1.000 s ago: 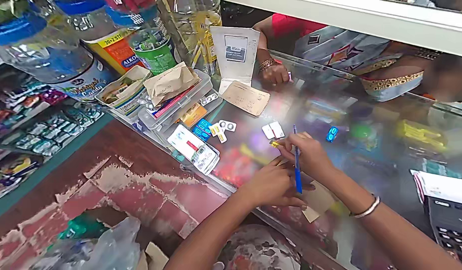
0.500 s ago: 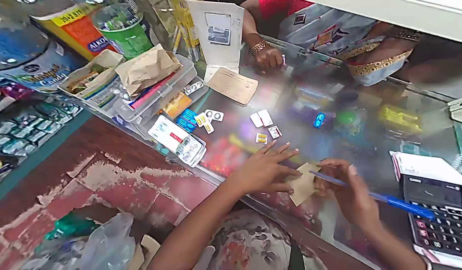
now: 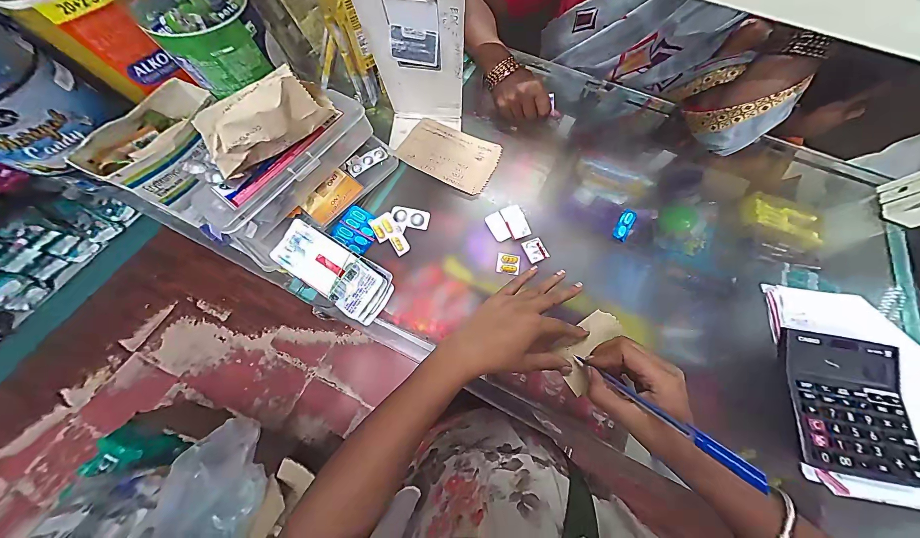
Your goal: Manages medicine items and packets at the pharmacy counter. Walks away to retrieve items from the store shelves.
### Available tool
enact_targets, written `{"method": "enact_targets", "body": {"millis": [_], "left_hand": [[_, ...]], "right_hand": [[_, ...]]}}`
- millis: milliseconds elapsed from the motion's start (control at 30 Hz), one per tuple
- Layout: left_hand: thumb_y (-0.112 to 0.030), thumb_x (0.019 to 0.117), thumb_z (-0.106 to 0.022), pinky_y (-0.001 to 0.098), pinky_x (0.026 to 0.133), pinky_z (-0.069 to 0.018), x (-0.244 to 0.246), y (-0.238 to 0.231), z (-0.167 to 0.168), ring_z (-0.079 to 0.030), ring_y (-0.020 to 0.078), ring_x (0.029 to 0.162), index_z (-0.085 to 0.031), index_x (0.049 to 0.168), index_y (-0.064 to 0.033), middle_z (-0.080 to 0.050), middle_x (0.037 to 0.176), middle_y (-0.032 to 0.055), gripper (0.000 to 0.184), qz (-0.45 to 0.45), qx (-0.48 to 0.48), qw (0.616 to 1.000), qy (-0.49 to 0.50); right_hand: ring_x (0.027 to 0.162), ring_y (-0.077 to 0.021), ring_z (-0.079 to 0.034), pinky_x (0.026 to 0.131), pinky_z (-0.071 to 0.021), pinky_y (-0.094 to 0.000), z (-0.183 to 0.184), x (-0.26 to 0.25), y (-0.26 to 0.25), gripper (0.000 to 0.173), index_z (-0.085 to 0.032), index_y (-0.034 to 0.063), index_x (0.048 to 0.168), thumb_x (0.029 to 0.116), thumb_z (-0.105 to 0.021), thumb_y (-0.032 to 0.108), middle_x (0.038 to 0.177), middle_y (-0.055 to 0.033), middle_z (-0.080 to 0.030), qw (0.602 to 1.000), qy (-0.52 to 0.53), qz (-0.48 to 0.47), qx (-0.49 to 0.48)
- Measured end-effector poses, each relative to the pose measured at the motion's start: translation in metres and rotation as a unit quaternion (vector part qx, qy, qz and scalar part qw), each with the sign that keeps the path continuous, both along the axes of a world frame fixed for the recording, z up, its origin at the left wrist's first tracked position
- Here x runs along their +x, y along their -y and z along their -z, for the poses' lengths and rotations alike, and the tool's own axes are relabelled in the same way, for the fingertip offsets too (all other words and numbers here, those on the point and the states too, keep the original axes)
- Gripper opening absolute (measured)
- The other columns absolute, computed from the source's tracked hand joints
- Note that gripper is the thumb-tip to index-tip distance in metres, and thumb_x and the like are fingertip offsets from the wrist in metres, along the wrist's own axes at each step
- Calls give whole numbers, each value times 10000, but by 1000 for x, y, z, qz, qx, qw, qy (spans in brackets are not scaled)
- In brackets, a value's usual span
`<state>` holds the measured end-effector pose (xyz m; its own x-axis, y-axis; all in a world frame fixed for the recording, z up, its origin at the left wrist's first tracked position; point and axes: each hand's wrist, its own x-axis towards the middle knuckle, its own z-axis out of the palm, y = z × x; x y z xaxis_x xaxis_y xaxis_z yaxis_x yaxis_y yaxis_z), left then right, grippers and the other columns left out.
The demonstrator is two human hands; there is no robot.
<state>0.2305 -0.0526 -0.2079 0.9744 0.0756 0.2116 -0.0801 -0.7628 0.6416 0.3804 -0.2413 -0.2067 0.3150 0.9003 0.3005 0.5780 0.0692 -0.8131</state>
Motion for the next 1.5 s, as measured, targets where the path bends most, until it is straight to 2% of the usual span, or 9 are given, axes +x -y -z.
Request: {"method": "enact_targets", "body": {"millis": [100,533,1000,1200,1300,1367,1400,1433,1500], "left_hand": [[-437,949,-677,583,1257,-133,0,0,1,-297,318,1535,-721,1301,-247,-426,1604,111,402,-1,4,1000,7],[-417,943,-691,588,1256,-131,1,0,2,-299,311,1535,-720,1303,-239,-431,1600,113,403,-2,-7,1000,10],[-420,945,-687,584,1258,-117,0,0,-1,-281,310,1542,-716,1309,-230,-422,1607,111,411,-1,-2,1000,-5],[-420,948,-684,586,1259,-117,-1,0,-2,-284,311,1541,-720,1303,-226,-428,1602,114,406,-1,-6,1000,1],[-419,952,-680,583,1260,-115,0,1,-1,-281,313,1542,-718,1308,-228,-426,1604,114,406,2,-8,1000,0],[-411,951,-685,574,1261,-129,0,0,-1,-287,326,1538,-717,1309,-216,-436,1596,120,409,4,-11,1000,3],[-405,949,-690,567,1261,-146,0,-1,-2,-304,334,1531,-720,1304,-201,-452,1584,126,410,4,-10,1000,9],[-390,952,-690,552,1263,-154,-1,-1,-3,-312,331,1527,-719,1304,-185,-466,1575,123,408,7,-9,1000,10],[-343,953,-698,539,1262,-173,-3,1,-4,-352,326,1509,-724,1290,-152,-528,1527,112,389,14,-5,1000,13]], "right_hand": [[661,56,-587,579,-494,-87,1,1,-1,103,-701,52,858,849,-699,154,821,14,-671,1000,-17,5,8],[690,47,-596,599,-480,-80,3,0,-3,123,-689,43,809,841,-686,161,796,-12,-672,999,27,8,18],[687,56,-597,600,-492,-77,2,0,-2,103,-704,44,839,841,-684,145,819,0,-680,1000,6,16,18],[679,61,-582,594,-472,-69,2,0,-3,120,-688,40,811,836,-667,155,797,-7,-669,999,26,19,18],[676,59,-588,590,-481,-80,2,1,0,101,-695,53,822,830,-675,152,798,17,-669,1000,-9,19,15],[672,64,-597,590,-503,-95,-6,2,-3,70,-695,94,887,849,-676,151,808,74,-672,998,-62,28,17],[692,68,-615,616,-523,-105,-15,4,-8,74,-681,123,956,900,-671,170,829,104,-690,997,-72,24,19],[731,61,-631,656,-538,-119,-24,6,-16,114,-672,116,1034,963,-648,203,875,100,-706,998,-60,12,28],[856,8,-686,779,-573,-165,-40,12,-38,275,-681,28,1155,1050,-572,257,995,-1,-749,998,14,-30,53]]}}
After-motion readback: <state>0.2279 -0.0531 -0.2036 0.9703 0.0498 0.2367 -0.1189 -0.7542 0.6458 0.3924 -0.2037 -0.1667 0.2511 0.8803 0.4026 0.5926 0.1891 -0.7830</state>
